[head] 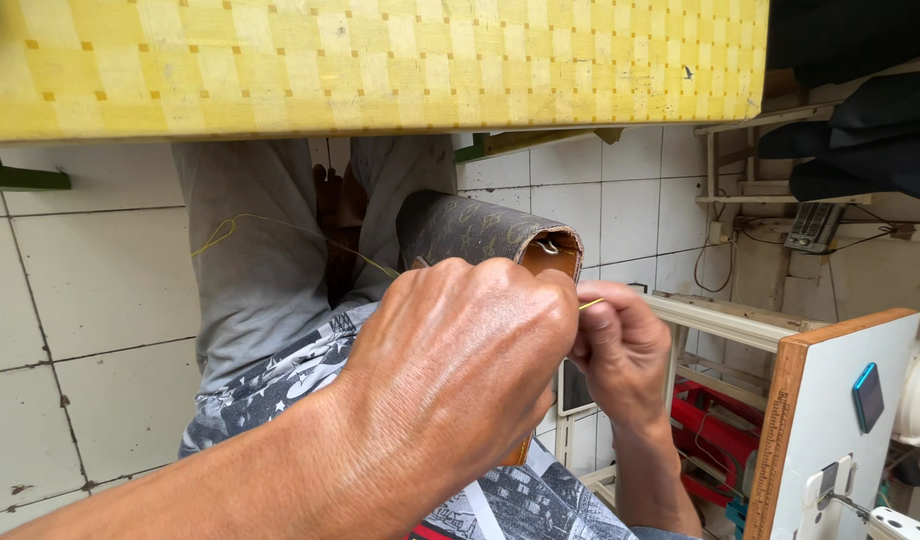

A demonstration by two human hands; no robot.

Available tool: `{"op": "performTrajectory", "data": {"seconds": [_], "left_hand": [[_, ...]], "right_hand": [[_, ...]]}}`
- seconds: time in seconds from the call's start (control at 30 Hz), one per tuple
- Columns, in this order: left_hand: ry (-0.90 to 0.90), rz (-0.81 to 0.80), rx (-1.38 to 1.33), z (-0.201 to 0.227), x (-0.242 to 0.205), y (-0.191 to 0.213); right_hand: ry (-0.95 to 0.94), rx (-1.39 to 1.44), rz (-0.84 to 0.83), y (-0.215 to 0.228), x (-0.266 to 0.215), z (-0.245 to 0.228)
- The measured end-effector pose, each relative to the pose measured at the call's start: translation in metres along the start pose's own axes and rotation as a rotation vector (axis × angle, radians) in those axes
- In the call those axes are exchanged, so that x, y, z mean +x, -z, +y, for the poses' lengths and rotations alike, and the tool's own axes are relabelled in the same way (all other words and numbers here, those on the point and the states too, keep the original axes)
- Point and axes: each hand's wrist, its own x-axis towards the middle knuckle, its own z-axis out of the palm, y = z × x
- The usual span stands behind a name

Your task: The person hand-sews the edge of a brown patterned leather wallet using a needle and yellow thread. They repeatedly pass the needle through pre-punched holes along the wallet's edge and pull the thread tight to secure the stitching.

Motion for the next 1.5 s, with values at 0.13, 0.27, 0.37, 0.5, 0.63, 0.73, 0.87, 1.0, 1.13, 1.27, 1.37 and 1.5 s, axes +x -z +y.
{"op": "performTrajectory", "data": {"seconds": [0.13, 0.27, 0.37, 0.5, 0.63, 0.73, 0.87, 1.0, 1.13, 1.27, 1.37, 1.5], "left_hand": [[-0.031, -0.009, -0.001, -0.005, 0.0, 0.002], [-0.021, 0.023, -0.002, -0.002, 0.004, -0.001], [-0.018, -0.002, -0.035, 0.002, 0.006, 0.0], [-0.006, -0.041, -0.045, 0.005, 0.007, -0.003], [-0.044, 0.344, 0.177, 0.003, -0.008, -0.013], [-0.05, 0.56, 0.316, -0.007, -0.028, -0.009], [0.061, 0.675, 0.453, -0.029, -0.048, -0.008], [0.084, 0.843, 0.445, -0.058, -0.056, -0.021], [0.122, 0.905, 0.211, -0.074, -0.061, -0.036], [0.146, 0.938, 0.171, -0.078, -0.062, -0.042], [0.203, 0.956, 0.173, -0.086, -0.065, -0.048], [0.225, 0.96, 0.172, -0.09, -0.065, -0.051]], "right_hand": [[-0.09, 0.476, 0.116, 0.002, 0.009, -0.012], [-0.05, 0.507, 0.167, 0.001, 0.014, -0.02], [-0.108, 0.567, 0.187, 0.006, 0.012, -0.017], [-0.171, 0.641, 0.225, 0.01, 0.008, -0.012], [-0.106, 0.554, 0.195, 0.0, 0.014, -0.021], [-0.05, 0.516, 0.127, -0.011, 0.019, -0.029], [-0.093, 0.451, -0.019, -0.037, 0.033, -0.042], [-0.079, 0.339, -0.181, -0.064, 0.055, -0.059], [0.04, 0.02, -0.369, -0.075, 0.067, -0.062], [0.317, -0.76, -0.482, -0.063, 0.048, -0.04], [-0.224, -0.889, -0.725, -0.035, 0.037, -0.002], [-0.661, -0.77, -0.557, 0.015, 0.019, 0.05]]}}
